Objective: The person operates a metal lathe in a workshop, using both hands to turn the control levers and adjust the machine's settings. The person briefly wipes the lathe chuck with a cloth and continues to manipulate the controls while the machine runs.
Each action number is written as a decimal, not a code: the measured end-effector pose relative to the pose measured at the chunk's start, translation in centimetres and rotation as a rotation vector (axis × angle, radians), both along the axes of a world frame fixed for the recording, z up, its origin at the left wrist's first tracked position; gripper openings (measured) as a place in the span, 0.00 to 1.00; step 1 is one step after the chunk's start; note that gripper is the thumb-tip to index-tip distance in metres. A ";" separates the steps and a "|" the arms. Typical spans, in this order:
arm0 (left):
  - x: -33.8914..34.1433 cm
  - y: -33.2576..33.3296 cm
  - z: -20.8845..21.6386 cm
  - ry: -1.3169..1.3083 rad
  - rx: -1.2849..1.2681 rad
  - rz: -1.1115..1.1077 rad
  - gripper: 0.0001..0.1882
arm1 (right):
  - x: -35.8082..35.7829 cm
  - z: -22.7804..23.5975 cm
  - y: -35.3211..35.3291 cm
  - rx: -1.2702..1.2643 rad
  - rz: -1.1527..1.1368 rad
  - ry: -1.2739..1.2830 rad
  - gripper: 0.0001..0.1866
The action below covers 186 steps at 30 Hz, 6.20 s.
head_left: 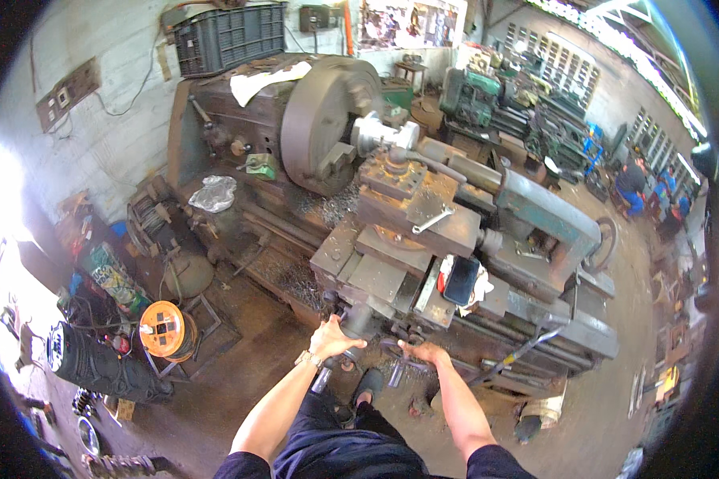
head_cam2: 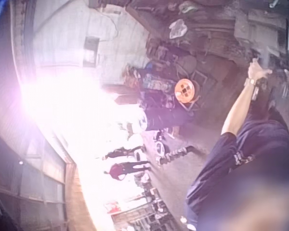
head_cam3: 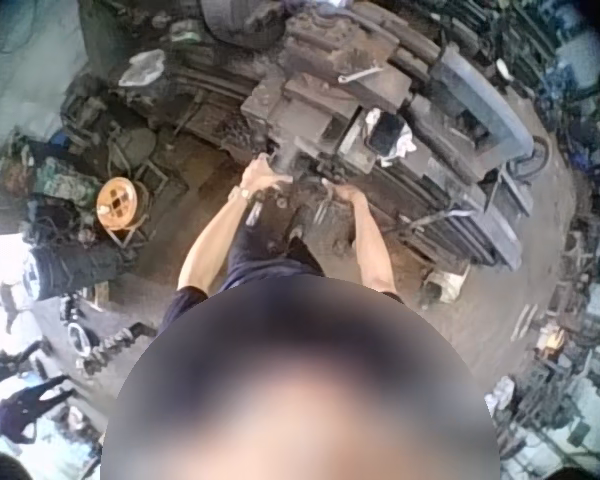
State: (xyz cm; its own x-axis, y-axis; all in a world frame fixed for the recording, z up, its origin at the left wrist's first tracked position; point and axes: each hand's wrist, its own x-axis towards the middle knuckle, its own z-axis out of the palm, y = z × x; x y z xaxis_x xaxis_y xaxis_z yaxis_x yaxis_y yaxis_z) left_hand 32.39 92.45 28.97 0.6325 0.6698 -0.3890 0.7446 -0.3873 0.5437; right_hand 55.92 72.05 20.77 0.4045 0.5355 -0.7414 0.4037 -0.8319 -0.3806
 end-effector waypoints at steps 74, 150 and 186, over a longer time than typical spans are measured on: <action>0.2 0.0 0.4 0.014 -0.046 0.013 0.60 | 0.1 -0.3 -4.0 0.177 -0.289 0.064 0.51; 0.2 -0.1 0.5 -0.002 -0.047 0.016 0.59 | -0.5 4.9 -0.8 -0.035 -0.144 0.169 0.59; 0.2 -0.3 0.8 0.000 -0.050 0.017 0.60 | 0.6 0.1 -2.8 0.012 -0.265 0.124 0.65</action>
